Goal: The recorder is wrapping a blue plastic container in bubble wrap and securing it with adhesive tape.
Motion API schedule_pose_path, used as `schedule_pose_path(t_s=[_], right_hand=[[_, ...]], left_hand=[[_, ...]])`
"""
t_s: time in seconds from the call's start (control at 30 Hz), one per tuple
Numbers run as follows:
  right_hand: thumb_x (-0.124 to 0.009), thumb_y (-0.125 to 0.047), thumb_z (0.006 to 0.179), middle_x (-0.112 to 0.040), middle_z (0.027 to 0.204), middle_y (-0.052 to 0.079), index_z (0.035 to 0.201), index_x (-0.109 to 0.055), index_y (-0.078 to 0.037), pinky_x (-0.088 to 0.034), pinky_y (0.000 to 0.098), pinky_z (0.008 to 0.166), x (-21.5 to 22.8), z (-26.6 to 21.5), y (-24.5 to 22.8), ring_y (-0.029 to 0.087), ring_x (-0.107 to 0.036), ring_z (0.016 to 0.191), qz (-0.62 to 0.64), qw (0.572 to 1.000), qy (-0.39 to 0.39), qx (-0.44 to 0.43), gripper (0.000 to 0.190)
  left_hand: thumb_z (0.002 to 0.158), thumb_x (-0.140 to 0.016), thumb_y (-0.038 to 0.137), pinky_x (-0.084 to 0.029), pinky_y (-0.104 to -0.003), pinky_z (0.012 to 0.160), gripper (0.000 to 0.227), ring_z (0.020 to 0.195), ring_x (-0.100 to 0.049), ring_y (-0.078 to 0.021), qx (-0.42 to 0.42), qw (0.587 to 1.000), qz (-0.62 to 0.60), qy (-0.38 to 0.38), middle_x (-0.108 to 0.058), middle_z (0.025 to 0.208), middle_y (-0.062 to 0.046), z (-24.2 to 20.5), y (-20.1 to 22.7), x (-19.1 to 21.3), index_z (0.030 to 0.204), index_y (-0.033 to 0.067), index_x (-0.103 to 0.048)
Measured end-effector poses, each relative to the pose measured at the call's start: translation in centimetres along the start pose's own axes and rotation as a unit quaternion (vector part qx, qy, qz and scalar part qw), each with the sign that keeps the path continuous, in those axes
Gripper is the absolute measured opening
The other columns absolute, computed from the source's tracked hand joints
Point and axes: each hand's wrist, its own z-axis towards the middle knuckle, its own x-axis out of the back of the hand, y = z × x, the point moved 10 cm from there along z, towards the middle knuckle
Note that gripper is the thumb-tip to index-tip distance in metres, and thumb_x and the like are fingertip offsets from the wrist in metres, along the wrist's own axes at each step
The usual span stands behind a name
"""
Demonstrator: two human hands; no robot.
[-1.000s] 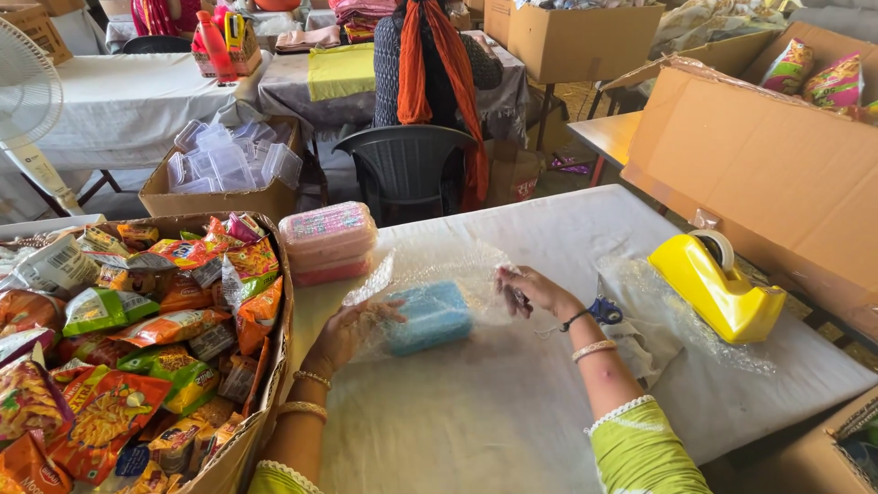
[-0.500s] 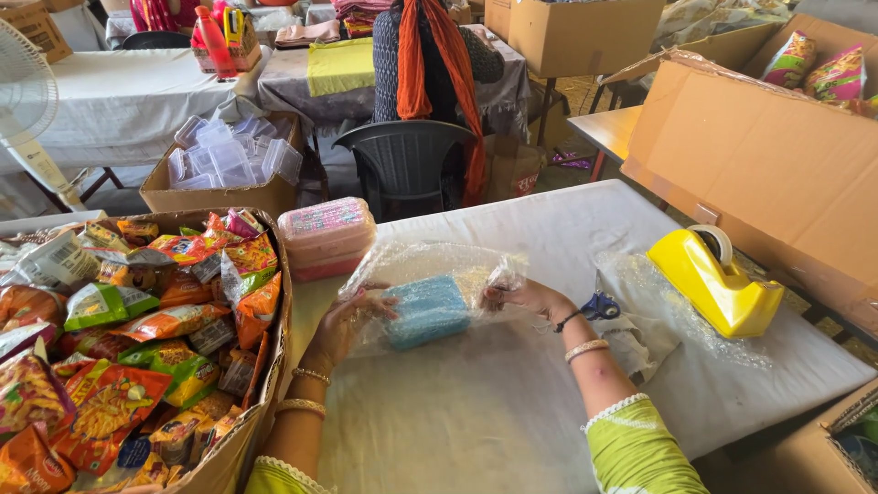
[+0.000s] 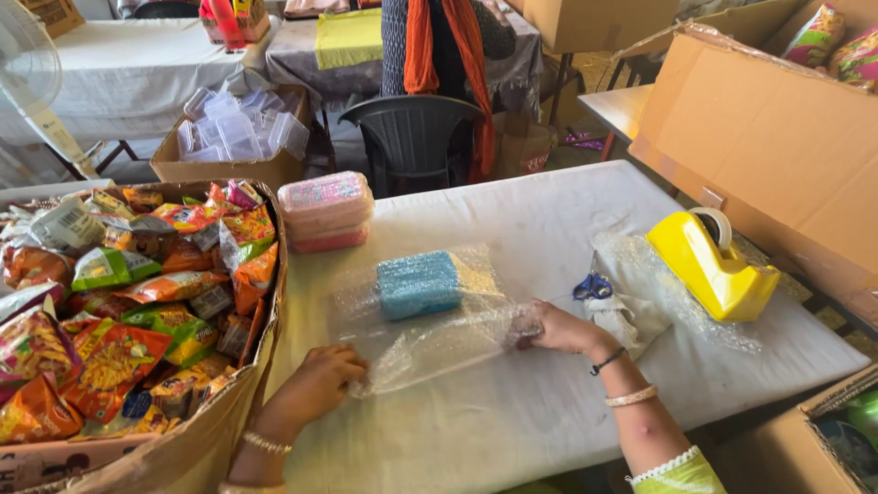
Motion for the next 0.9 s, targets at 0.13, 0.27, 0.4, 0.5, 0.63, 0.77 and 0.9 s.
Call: schedule_pose_path(t_s=[0.13, 0.27, 0.4, 0.5, 0.63, 0.77, 0.9], right_hand=[[-0.080, -0.011, 0.082, -0.075, 0.115, 0.006, 0.110, -0.075, -0.012, -0.054, 0.0344, 0.099, -0.5, -2.0, -4.6, 0.022, -0.071, 0.108, 0.033, 0.998, -0.014, -0.044, 0.029], [-0.072, -0.013, 0.090, -0.072, 0.109, 0.006, 0.115, -0.076, -0.016, -0.056, 0.0325, 0.096, -3.0, -3.6, -8.2, 0.021, -0.070, 0.105, -0.025, 0.999, -0.009, -0.047, 0.026], [-0.074, -0.022, 0.090, -0.070, 0.116, 0.013, 0.119, -0.071, -0.006, -0.055, 0.0363, 0.093, -6.1, -5.4, -11.5, 0.026, -0.068, 0.104, -0.046, 0.996, 0.059, -0.053, 0.033], [-0.078, -0.027, 0.085, -0.066, 0.115, 0.018, 0.123, -0.068, 0.000, -0.052, 0.0391, 0.093, -5.1, -5.3, -15.7, 0.031, -0.063, 0.105, -0.098, 0.995, -0.022, 0.027, 0.048], [-0.075, -0.028, 0.089, -0.073, 0.111, 0.010, 0.121, -0.073, -0.007, -0.053, 0.0331, 0.098, -1.4, -5.7, -9.7, 0.024, -0.067, 0.108, 0.040, 0.989, -0.144, 0.010, 0.039], [-0.062, -0.015, 0.097, -0.070, 0.104, 0.014, 0.102, -0.072, -0.006, -0.052, 0.0407, 0.090, 9.9, -6.2, 3.9, 0.031, -0.065, 0.101, -0.142, 0.950, 0.201, -0.190, 0.015], [-0.077, -0.030, 0.088, -0.068, 0.096, 0.020, 0.091, -0.070, -0.006, -0.053, 0.0484, 0.087, 12.2, -6.3, 9.4, 0.040, -0.064, 0.097, -0.269, 0.893, 0.223, -0.284, 0.025]], left_hand=[[0.082, -0.067, 0.003, -0.045, -0.046, 0.104, 0.019, 0.120, -0.060, -0.0254, 0.121, 0.989, 0.082, 0.015, -0.073, 0.118, -0.005, -2.5, 2.4, 1.2, 0.093, 0.0136, -0.079], [0.086, -0.070, 0.029, -0.034, -0.049, 0.113, 0.040, 0.131, -0.048, -0.0328, 0.152, 0.963, 0.126, 0.181, -0.065, 0.128, -0.012, -2.1, 9.5, 4.9, 0.121, 0.0113, -0.067], [0.077, -0.065, 0.060, -0.025, -0.056, 0.114, 0.086, 0.137, -0.040, -0.0389, -0.092, 0.935, 0.184, 0.290, -0.057, 0.138, -0.019, -0.7, 20.4, 3.7, 0.144, 0.0104, -0.050], [0.082, -0.077, 0.038, -0.016, -0.063, 0.120, 0.086, 0.133, -0.043, -0.0401, 0.007, 0.995, 0.080, -0.053, -0.059, 0.123, -0.018, 1.9, 19.9, -2.2, 0.156, 0.0091, -0.043], [0.087, -0.070, 0.026, -0.030, -0.051, 0.123, 0.053, 0.119, -0.053, -0.0319, 0.003, 0.998, 0.058, -0.037, -0.062, 0.115, -0.014, -0.2, 15.8, -8.9, 0.137, 0.0121, -0.058], [0.089, -0.059, 0.009, -0.043, -0.051, 0.100, 0.040, 0.119, -0.054, -0.0378, -0.020, 0.990, 0.130, 0.039, -0.062, 0.118, -0.017, -3.6, 16.9, -8.2, 0.129, 0.0024, -0.062], [0.088, -0.059, 0.021, -0.041, -0.060, 0.099, 0.023, 0.122, -0.055, -0.0402, -0.021, 0.978, 0.160, 0.130, -0.064, 0.115, -0.019, -5.0, 18.5, -6.3, 0.102, 0.0034, -0.064]])
